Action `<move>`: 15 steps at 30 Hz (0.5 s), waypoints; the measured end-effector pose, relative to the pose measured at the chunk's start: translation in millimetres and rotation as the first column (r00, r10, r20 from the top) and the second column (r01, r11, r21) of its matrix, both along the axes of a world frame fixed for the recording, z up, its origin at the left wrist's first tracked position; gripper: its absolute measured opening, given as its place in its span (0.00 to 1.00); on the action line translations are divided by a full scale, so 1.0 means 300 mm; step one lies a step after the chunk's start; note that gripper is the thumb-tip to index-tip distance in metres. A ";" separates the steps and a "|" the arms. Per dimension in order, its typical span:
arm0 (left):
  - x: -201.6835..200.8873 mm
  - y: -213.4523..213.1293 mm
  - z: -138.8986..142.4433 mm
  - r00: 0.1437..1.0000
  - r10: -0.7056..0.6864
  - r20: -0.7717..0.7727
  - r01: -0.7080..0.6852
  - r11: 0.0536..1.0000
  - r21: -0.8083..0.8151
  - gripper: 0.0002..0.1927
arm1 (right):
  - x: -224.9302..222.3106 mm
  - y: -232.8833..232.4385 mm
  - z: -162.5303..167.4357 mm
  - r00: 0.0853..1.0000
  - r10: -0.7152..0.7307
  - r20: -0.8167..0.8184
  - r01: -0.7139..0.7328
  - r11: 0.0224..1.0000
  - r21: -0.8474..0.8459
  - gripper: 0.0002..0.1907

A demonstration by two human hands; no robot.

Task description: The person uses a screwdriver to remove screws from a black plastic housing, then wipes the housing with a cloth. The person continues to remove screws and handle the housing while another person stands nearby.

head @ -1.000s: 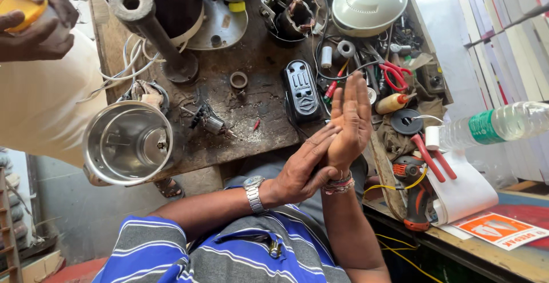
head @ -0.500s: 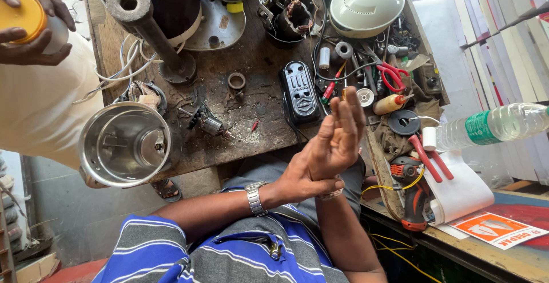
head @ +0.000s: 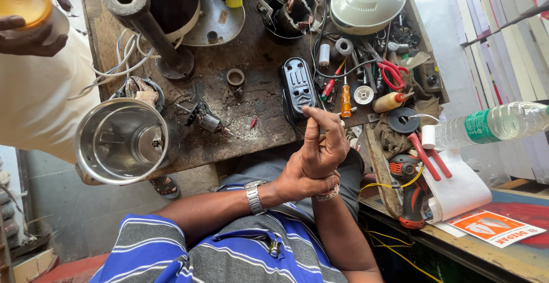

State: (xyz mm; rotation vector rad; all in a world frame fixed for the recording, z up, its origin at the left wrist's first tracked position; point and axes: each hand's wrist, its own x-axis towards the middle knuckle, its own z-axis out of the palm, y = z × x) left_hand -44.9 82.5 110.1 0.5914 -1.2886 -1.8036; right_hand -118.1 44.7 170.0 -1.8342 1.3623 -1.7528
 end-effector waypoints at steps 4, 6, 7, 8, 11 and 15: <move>0.005 0.003 -0.021 1.000 0.003 0.012 -0.002 0.998 -0.066 0.24 | -0.003 0.009 0.005 0.999 -0.028 -0.044 0.029 0.999 0.015 0.06; 0.007 0.005 -0.025 1.000 0.011 0.026 -0.009 0.998 -0.065 0.26 | -0.004 0.011 0.006 0.999 -0.007 -0.043 0.008 1.000 0.003 0.06; 0.007 0.006 -0.026 0.999 0.009 0.032 -0.007 0.998 -0.062 0.27 | -0.001 0.009 0.003 1.000 0.001 -0.023 0.000 1.000 0.015 0.06; 0.006 0.007 -0.027 0.999 0.026 0.026 -0.024 0.997 -0.076 0.29 | -0.003 0.007 -0.001 1.000 0.000 -0.004 0.000 1.000 0.029 0.07; -0.002 -0.002 -0.020 0.999 0.046 0.001 -0.046 0.998 -0.046 0.37 | -0.005 -0.040 -0.038 0.987 0.050 0.154 -0.046 0.999 -0.027 0.13; 0.006 -0.070 0.013 0.981 0.116 -0.157 -0.103 0.991 0.087 0.46 | -0.090 -0.134 -0.074 0.395 0.154 0.906 -0.387 0.922 0.012 0.23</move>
